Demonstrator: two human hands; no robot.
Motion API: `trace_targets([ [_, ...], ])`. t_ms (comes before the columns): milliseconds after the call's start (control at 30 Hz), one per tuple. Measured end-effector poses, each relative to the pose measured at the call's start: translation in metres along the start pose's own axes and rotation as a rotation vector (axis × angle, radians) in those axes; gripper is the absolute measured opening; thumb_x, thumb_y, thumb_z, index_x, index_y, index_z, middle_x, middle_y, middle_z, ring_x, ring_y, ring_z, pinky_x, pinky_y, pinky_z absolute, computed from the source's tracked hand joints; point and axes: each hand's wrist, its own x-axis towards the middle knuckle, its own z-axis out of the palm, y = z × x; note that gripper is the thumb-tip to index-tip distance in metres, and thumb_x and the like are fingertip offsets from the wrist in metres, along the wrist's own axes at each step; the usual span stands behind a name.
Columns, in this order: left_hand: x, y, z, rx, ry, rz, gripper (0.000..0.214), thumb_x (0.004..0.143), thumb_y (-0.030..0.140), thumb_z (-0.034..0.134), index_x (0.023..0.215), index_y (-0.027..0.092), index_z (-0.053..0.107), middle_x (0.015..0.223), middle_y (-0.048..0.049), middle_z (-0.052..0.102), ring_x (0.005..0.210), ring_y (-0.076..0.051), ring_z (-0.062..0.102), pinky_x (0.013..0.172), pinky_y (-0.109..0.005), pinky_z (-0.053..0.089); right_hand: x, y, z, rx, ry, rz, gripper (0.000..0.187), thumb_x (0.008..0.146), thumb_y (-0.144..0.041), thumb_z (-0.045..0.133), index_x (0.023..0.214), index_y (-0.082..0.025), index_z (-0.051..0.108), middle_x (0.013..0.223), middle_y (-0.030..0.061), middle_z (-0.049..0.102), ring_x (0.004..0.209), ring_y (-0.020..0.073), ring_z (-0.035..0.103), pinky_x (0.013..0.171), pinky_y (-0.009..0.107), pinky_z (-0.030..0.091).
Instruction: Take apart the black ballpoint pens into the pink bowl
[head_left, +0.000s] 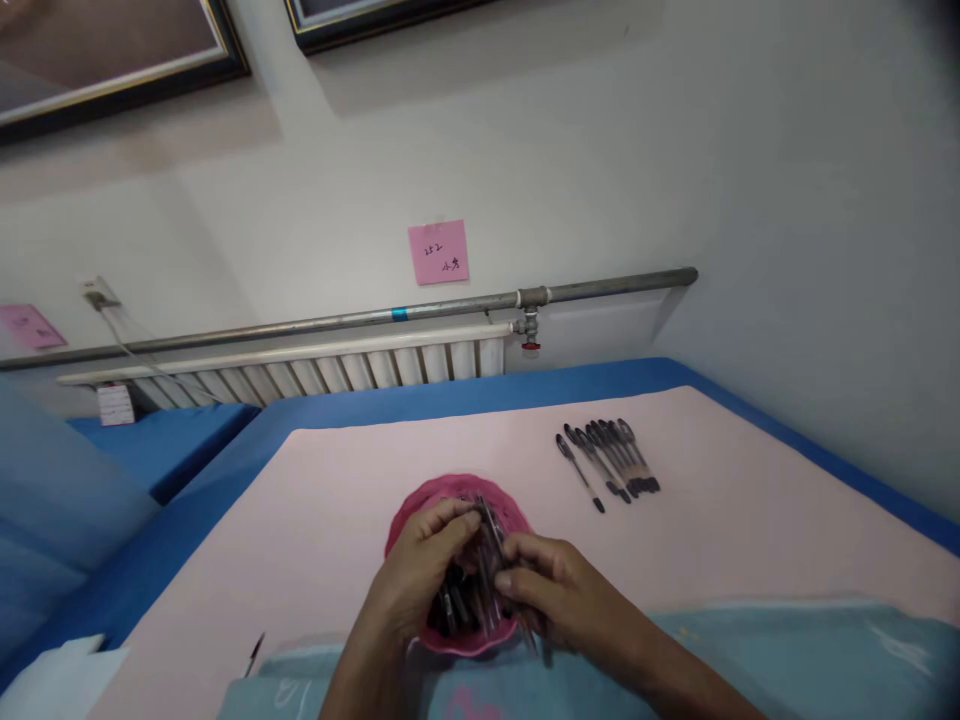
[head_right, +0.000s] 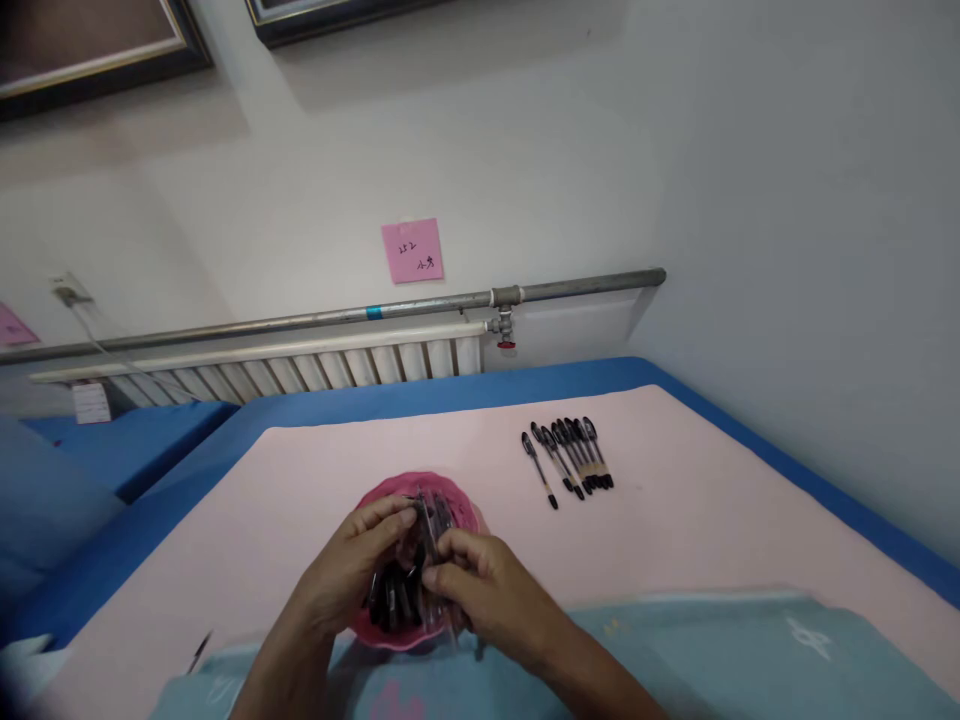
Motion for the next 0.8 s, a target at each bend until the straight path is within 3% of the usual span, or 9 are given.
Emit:
trace_targets([
  [233,0.003,-0.005,0.010,-0.208,0.107,0.008,0.020,0.068,0.030,0.071,0.073,0.015,0.060,0.058,0.0037,0.054,0.050,-0.006,0.045,0.050,-0.019,0.035,0.000,0.001,0.003,-0.128,-0.006,-0.021,0.005,0.074,-0.019,0.052,0.070,-0.019,0.049,0.053,-0.0073,0.043,0.045,0.0063,0.037,0.045,0.020,0.028],
  [333,0.004,-0.001,0.007,-0.270,0.208,0.061,0.021,0.065,0.029,0.074,0.071,0.015,0.059,0.058,0.0043,0.055,0.050,-0.006,0.047,0.051,-0.019,0.037,-0.004,-0.005,0.005,-0.221,-0.007,0.012,0.005,0.072,-0.015,0.052,0.067,-0.018,0.051,0.053,-0.0067,0.043,0.048,0.0070,0.037,0.046,0.020,0.028],
  [467,0.004,0.011,-0.016,-0.329,0.441,0.209,0.025,0.062,0.031,0.075,0.071,0.015,0.059,0.058,0.0050,0.056,0.050,-0.007,0.049,0.051,-0.019,0.040,-0.008,-0.012,0.004,-0.438,-0.009,0.017,0.008,0.067,-0.010,0.054,0.067,-0.017,0.058,0.056,-0.0049,0.047,0.053,0.0083,0.039,0.048,0.021,0.027],
  [600,0.005,0.018,-0.045,-0.256,0.687,0.284,0.029,0.058,0.033,0.075,0.072,0.014,0.058,0.063,0.0026,0.060,0.052,-0.008,0.051,0.050,-0.020,0.040,-0.004,-0.007,-0.004,-0.538,0.141,-0.010,0.012,0.068,-0.009,0.053,0.072,-0.018,0.059,0.056,-0.0044,0.050,0.052,0.0095,0.043,0.048,0.022,0.029],
  [667,0.006,0.016,-0.050,-0.167,0.693,0.249,0.028,0.060,0.035,0.074,0.070,0.014,0.058,0.060,0.0024,0.059,0.050,-0.008,0.049,0.048,-0.021,0.039,0.000,0.000,-0.008,-0.523,0.218,-0.033,0.011,0.070,-0.011,0.055,0.076,-0.020,0.058,0.055,-0.0048,0.050,0.052,0.0103,0.046,0.049,0.022,0.031],
  [800,0.009,0.003,-0.041,0.067,0.529,0.129,0.028,0.066,0.040,0.068,0.062,0.016,0.054,0.049,0.0054,0.051,0.044,-0.008,0.043,0.044,-0.021,0.034,0.006,0.012,-0.009,-0.592,0.325,-0.107,0.016,0.075,-0.018,0.057,0.090,-0.022,0.059,0.059,-0.0042,0.055,0.055,0.0125,0.051,0.050,0.023,0.033],
])
